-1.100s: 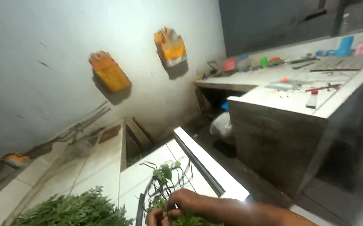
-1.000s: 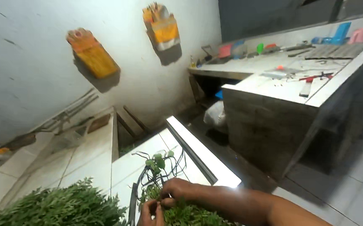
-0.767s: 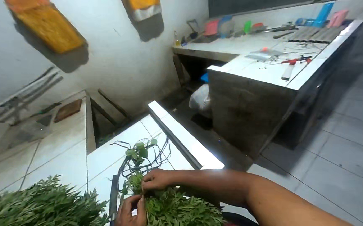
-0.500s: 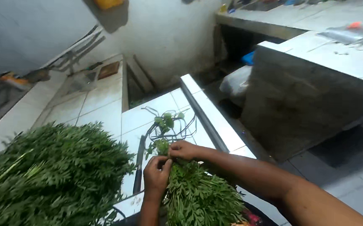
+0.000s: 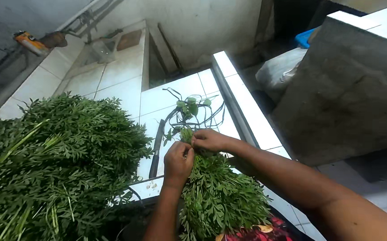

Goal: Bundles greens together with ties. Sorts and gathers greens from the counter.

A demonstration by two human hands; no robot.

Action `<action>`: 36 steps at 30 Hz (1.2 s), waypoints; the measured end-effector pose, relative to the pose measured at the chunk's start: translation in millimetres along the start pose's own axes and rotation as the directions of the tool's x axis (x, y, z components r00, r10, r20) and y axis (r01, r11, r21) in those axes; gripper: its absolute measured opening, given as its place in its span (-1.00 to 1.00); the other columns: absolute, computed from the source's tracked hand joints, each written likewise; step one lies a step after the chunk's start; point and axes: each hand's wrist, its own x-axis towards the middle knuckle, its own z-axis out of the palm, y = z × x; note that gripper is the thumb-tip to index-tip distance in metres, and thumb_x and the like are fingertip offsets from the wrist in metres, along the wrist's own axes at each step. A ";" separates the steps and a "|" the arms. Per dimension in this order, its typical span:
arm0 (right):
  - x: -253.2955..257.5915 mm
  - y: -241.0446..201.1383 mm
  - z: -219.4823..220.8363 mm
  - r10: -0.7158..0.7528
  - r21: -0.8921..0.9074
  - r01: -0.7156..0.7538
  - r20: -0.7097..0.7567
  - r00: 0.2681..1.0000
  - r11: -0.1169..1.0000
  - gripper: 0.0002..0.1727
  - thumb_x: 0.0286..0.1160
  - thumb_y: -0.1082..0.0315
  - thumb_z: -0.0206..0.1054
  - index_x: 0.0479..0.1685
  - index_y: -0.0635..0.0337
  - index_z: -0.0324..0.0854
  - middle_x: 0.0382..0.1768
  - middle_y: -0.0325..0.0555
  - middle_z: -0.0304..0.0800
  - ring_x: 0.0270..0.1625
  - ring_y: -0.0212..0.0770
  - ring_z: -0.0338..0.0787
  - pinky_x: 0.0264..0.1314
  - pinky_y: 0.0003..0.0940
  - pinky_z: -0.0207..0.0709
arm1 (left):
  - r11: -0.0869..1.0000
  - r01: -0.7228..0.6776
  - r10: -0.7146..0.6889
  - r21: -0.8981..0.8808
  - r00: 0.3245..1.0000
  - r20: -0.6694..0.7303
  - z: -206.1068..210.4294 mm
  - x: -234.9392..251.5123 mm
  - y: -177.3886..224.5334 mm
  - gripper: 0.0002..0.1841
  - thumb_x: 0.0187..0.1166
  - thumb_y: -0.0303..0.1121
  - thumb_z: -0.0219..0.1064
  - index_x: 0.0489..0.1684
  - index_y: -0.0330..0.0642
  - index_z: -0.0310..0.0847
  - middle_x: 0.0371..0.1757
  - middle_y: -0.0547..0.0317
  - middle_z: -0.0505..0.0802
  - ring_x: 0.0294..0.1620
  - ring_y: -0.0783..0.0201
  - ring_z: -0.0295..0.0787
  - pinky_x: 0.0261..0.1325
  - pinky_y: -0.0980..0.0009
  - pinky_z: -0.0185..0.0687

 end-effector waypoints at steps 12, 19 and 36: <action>1.0 7.4 2.5 0.069 -0.424 -0.123 -0.142 0.988 0.897 -0.82 0.66 0.18 0.31 -0.12 0.06 0.74 -0.26 -0.12 0.80 -0.17 -0.10 0.82 -0.06 0.05 0.72 | 0.998 0.037 -0.047 0.050 0.975 0.217 -11.3 -8.4 -11.8 -0.84 0.50 -0.32 0.22 -0.50 -0.05 0.62 -0.46 0.33 0.67 -0.43 0.43 0.61 -0.34 0.41 0.60; -5.0 3.3 -13.1 0.351 -0.404 -0.324 -0.006 0.936 0.856 -0.61 0.79 0.05 0.09 0.03 0.11 0.74 -0.21 0.03 0.84 -0.22 0.01 0.85 -0.07 0.13 0.70 | 0.850 0.325 -0.486 0.414 0.788 0.378 -57.4 18.2 -45.9 -0.62 0.76 -0.10 0.21 0.21 -0.23 0.70 0.26 -0.15 0.76 0.24 -0.08 0.76 0.37 -0.14 0.65; -19.2 -13.1 -22.8 0.272 -0.361 -0.290 -0.102 0.957 0.886 -0.21 -0.07 -0.39 0.70 0.03 0.00 0.64 -0.23 -0.15 0.77 -0.16 -0.08 0.78 -0.05 0.13 0.68 | 0.808 0.396 -0.471 0.436 0.879 0.076 -111.4 -6.8 -47.9 -0.60 0.75 -0.06 0.21 0.31 -0.16 0.60 -0.08 -0.12 0.84 -0.12 -0.09 0.84 -0.01 -0.25 0.73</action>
